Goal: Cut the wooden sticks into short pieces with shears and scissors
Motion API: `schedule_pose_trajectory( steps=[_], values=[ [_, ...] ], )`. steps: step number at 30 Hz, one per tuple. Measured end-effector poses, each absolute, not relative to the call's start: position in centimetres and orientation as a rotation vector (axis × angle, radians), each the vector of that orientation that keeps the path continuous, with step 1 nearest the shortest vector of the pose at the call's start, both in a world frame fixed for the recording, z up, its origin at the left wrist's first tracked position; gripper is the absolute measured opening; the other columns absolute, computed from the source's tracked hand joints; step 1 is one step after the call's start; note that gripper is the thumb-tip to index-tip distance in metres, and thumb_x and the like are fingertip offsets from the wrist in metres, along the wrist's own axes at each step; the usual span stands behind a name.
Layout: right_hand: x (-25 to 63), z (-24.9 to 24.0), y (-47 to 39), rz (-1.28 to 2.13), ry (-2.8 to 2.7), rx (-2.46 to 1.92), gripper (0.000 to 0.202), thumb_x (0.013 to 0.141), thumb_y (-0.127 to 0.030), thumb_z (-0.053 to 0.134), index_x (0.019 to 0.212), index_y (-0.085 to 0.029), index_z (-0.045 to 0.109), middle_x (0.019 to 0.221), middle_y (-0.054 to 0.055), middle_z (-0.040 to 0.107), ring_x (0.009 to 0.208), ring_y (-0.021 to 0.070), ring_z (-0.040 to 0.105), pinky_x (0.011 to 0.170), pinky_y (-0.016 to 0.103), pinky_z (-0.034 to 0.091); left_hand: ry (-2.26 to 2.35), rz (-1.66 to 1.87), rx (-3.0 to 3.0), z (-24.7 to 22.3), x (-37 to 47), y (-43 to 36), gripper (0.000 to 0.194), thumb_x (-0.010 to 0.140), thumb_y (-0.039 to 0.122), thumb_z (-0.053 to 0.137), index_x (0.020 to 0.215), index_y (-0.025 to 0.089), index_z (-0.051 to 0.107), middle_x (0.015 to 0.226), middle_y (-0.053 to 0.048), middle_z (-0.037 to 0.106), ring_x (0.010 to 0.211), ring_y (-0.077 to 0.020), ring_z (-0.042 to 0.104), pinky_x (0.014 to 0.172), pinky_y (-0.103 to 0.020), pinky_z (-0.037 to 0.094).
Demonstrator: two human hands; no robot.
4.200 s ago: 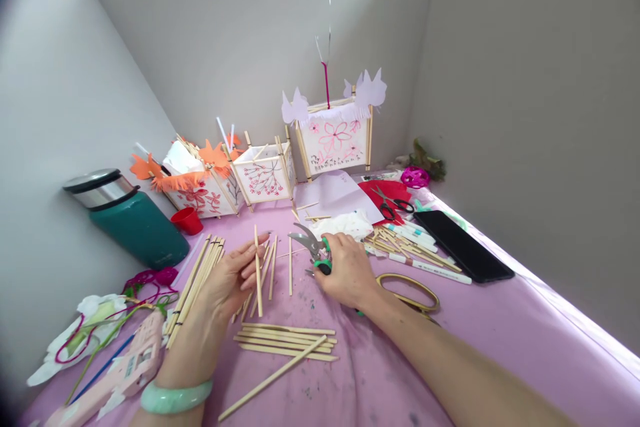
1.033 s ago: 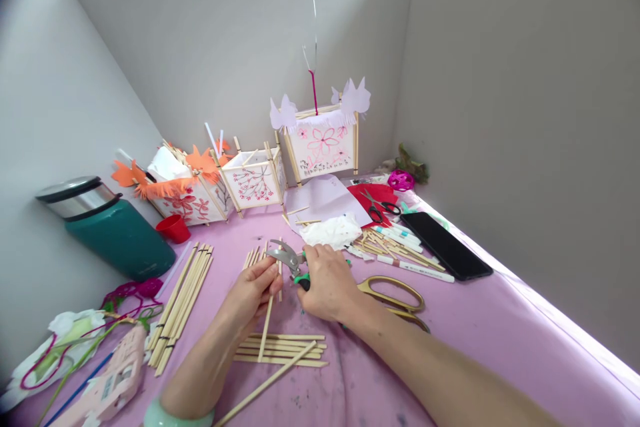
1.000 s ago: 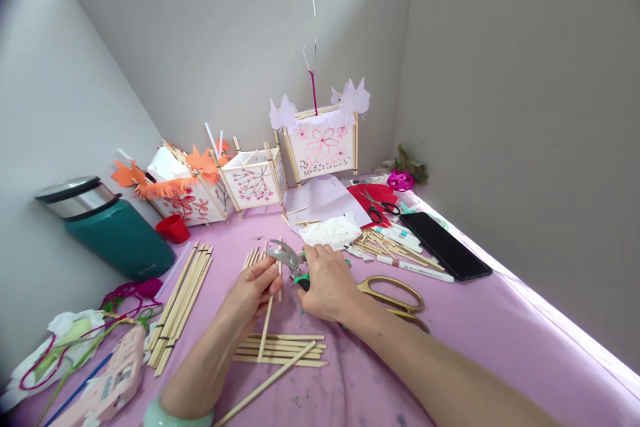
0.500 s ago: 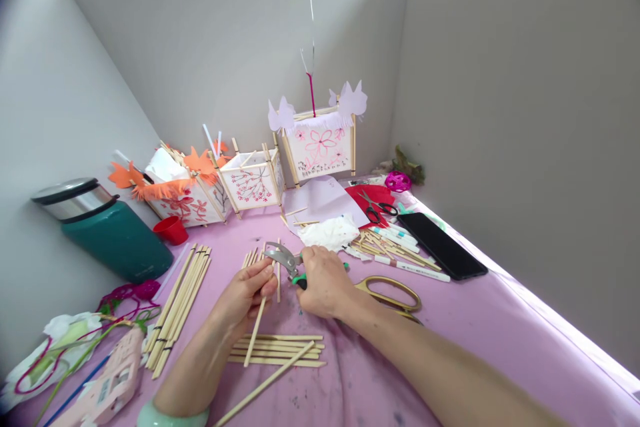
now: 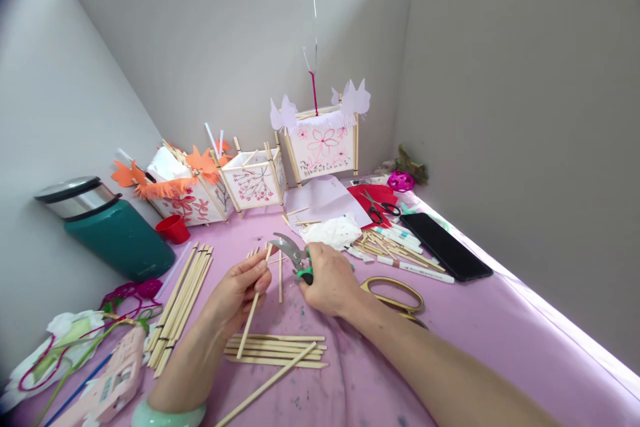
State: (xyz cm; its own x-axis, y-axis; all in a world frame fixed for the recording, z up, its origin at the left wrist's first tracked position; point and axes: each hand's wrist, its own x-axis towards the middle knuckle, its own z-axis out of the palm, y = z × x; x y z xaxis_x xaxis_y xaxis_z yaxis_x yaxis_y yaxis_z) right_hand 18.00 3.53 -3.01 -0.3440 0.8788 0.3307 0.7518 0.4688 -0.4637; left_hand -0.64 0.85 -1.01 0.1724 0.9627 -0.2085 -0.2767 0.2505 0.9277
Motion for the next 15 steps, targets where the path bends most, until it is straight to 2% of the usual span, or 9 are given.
schedule_pose_trajectory(
  steps=[4, 8, 12, 15],
  values=[
    [18.1, -3.3, 3.6, 0.313, -2.178, -1.311, 0.031, 0.067, -0.023, 0.059, 0.097, -0.018, 0.052, 0.097, 0.008, 0.059, 0.09, 0.0228, 0.053, 0.08, 0.033, 0.039, 0.995, 1.092, 0.859, -0.8, -0.4, 0.8, 0.048, 0.075, 0.036, 0.069, 0.119, 0.019, 0.06, 0.054, 0.009, 0.044, 0.036, -0.0016, 0.013, 0.034, -0.016, 0.007],
    [18.3, -3.1, 3.4, 0.321, -2.132, -1.304, 0.035, 0.068, -0.022, 0.06, 0.101, -0.018, 0.051, 0.099, 0.008, 0.059, 0.094, 0.0237, 0.052, 0.083, 0.034, 0.039, 0.999, 1.288, 0.798, -0.4, -0.2, 0.9, 0.047, 0.071, 0.033, 0.073, 0.112, 0.014, 0.061, 0.056, 0.007, 0.05, 0.035, -0.0009, 0.02, 0.032, -0.014, 0.019],
    [18.7, -2.2, 3.1, 0.439, -2.05, -1.193, 0.025, 0.074, -0.022, 0.058, 0.097, -0.02, 0.049, 0.089, 0.003, 0.057, 0.082, 0.0183, 0.053, 0.074, 0.029, 0.041, 0.901, 1.481, 0.766, -0.5, -0.1, 1.1, 0.028, 0.071, 0.031, 0.075, 0.087, 0.012, 0.064, 0.064, 0.001, 0.059, 0.041, -0.0036, 0.039, 0.041, -0.018, 0.041],
    [18.9, -1.7, 3.0, 0.583, -1.961, -1.072, 0.023, 0.076, -0.021, 0.058, 0.096, -0.02, 0.049, 0.083, 0.0, 0.056, 0.074, 0.0156, 0.052, 0.069, 0.027, 0.04, 0.825, 1.521, 0.754, -0.4, 0.0, 1.1, 0.017, 0.075, 0.026, 0.071, 0.081, 0.013, 0.064, 0.075, -0.003, 0.067, 0.053, -0.0085, 0.056, 0.057, -0.025, 0.054]
  ],
)
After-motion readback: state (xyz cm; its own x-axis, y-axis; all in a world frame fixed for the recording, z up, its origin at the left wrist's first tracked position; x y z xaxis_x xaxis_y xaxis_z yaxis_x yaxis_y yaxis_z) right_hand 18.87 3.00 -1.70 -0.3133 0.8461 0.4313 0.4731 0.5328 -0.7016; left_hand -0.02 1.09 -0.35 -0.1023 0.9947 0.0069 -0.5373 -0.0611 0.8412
